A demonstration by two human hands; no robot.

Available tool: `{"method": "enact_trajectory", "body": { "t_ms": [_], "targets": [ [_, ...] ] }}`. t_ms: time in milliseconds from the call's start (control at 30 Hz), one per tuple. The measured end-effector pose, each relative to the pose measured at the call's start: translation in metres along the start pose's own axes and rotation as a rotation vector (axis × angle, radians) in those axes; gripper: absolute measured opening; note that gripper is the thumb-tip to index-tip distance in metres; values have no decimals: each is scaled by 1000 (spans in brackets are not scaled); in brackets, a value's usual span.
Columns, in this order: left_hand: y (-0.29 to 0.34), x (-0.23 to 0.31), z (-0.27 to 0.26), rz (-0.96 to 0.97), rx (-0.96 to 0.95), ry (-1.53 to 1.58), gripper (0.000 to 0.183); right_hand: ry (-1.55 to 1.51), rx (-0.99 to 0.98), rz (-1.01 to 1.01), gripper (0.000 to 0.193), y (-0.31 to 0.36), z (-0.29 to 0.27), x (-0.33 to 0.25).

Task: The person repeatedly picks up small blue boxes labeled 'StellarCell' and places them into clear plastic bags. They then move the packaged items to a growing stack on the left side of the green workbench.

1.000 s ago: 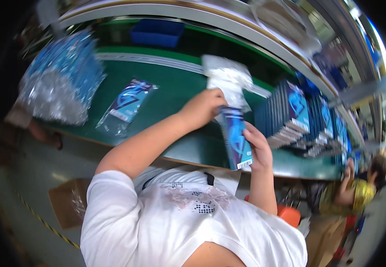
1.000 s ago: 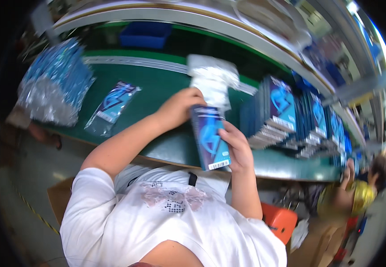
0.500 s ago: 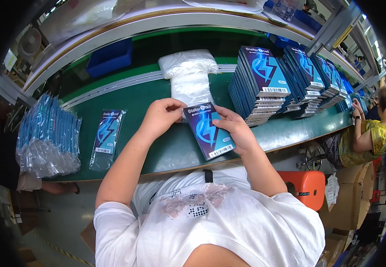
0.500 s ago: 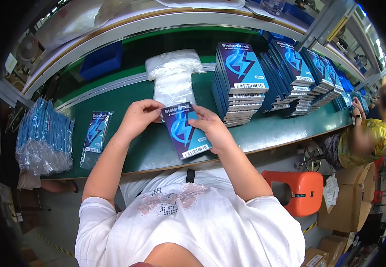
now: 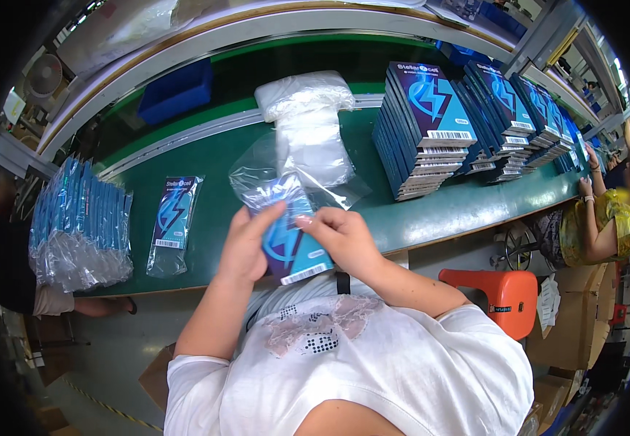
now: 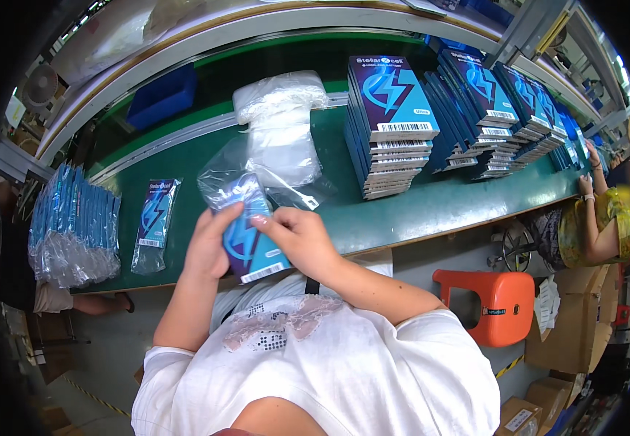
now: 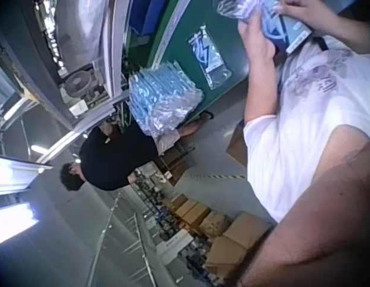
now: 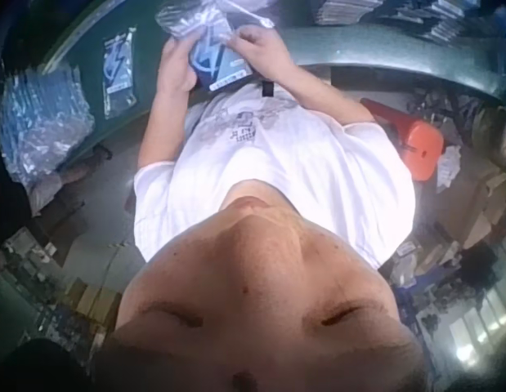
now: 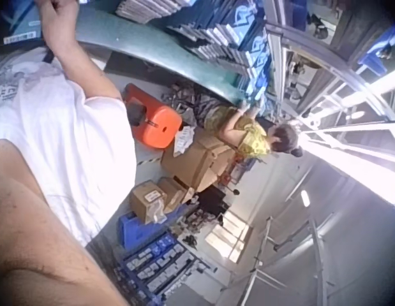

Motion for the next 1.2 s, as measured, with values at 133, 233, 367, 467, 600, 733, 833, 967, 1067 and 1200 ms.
{"method": "enact_trajectory", "body": {
  "t_ms": [133, 233, 367, 467, 600, 733, 833, 967, 1067, 1200],
  "targets": [
    [8, 24, -20, 41, 23, 262, 33, 317, -376, -167, 81, 7, 10, -36],
    [42, 24, 14, 49, 61, -2, 35, 563, -172, -552, 94, -1, 9, -48],
    [70, 4, 35, -142, -416, 33, 50, 466, 13, -994, 50, 12, 6, -64],
    [71, 6, 13, -182, -487, 76, 56, 396, 64, -1060, 26, 22, 12, -79],
    [72, 22, 14, -327, -288, 499, 54, 433, -416, -1052, 24, 21, 52, -65],
    [69, 38, 1, -76, 61, -2, 51, 371, -685, -945, 36, 26, 72, -64],
    [65, 69, -35, 384, 228, -256, 55, 335, -641, -808, 40, 22, 63, -61],
    [49, 84, -97, 457, 522, -2005, 50, 425, -601, -687, 42, 16, 44, -50],
    [43, 75, -126, 248, 600, -2005, 51, 445, -595, -600, 35, 17, 27, -52],
    [34, 77, -118, 266, 723, -2205, 50, 460, -355, -740, 29, 28, -21, -88]
  ]
}}
Point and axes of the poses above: each hand's wrist, its own y-axis away from the middle knuckle, its own z-axis out of the palm, x = y × z, the point moved 3 cm from there along -y, towards the middle knuckle, and after that the axes turned 11 degrees about -x, right-handed, at the moved point
